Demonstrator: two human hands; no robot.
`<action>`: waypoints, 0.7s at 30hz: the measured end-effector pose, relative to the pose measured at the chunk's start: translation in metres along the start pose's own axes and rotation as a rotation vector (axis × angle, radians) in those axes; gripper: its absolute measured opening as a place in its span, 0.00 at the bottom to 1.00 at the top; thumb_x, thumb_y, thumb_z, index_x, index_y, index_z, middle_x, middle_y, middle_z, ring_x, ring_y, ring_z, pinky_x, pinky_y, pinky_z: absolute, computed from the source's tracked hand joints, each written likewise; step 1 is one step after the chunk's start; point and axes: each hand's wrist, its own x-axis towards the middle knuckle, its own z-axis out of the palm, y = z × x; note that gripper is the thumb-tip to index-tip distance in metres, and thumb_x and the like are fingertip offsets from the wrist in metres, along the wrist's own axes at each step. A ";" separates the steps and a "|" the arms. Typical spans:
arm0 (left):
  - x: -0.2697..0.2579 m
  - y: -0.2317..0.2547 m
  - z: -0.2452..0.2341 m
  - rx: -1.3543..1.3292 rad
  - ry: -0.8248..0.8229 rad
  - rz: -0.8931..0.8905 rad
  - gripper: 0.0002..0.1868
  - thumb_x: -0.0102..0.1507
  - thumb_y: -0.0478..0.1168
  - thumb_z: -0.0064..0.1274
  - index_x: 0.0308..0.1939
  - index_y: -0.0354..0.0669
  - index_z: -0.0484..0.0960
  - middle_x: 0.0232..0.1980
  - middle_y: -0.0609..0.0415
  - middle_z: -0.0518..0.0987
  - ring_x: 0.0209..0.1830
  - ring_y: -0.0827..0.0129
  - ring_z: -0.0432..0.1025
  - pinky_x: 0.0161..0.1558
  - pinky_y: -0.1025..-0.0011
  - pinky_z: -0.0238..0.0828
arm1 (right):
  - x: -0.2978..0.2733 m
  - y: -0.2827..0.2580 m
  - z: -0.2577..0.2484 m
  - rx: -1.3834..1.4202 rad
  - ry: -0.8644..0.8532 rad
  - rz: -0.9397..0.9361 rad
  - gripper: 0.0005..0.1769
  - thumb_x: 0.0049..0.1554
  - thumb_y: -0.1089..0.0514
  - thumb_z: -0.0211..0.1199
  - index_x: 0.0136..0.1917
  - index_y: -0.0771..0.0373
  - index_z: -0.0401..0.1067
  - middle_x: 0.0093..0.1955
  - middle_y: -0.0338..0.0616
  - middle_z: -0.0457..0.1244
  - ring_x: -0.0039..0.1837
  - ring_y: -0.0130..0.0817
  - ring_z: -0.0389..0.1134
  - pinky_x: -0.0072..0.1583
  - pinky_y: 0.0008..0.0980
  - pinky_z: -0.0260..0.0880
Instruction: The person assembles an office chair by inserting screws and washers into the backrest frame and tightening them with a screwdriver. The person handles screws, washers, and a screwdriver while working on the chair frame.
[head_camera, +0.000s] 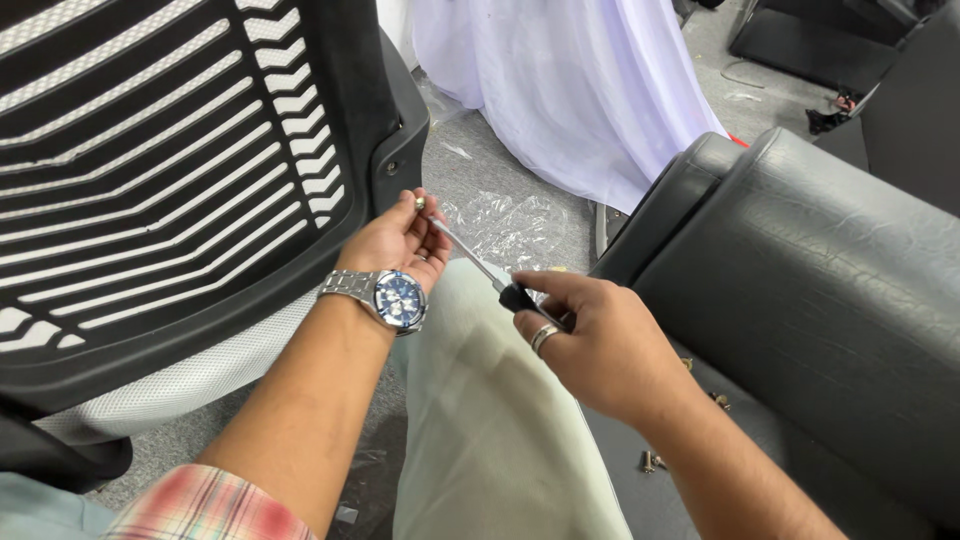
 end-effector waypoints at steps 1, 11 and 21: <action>-0.003 0.002 -0.001 0.004 0.001 0.005 0.07 0.68 0.41 0.51 0.43 0.42 0.79 0.41 0.56 0.80 0.39 0.70 0.73 0.48 0.70 0.73 | -0.001 -0.004 0.000 0.002 0.002 0.013 0.26 0.53 0.51 0.68 0.66 0.49 0.76 0.38 0.41 0.72 0.35 0.32 0.70 0.42 0.34 0.70; -0.007 -0.001 -0.013 -0.041 -0.056 0.001 0.08 0.69 0.39 0.48 0.44 0.38 0.80 0.41 0.53 0.79 0.40 0.68 0.73 0.51 0.67 0.74 | 0.000 -0.024 0.010 -0.050 0.011 0.054 0.26 0.51 0.50 0.70 0.64 0.45 0.77 0.42 0.43 0.74 0.37 0.36 0.74 0.45 0.35 0.73; 0.014 -0.006 -0.033 -0.065 0.021 -0.008 0.09 0.69 0.42 0.51 0.44 0.39 0.80 0.42 0.54 0.80 0.40 0.69 0.74 0.50 0.67 0.75 | 0.022 -0.020 0.021 -0.109 -0.046 -0.020 0.26 0.50 0.52 0.68 0.63 0.50 0.76 0.49 0.47 0.73 0.47 0.39 0.75 0.52 0.37 0.73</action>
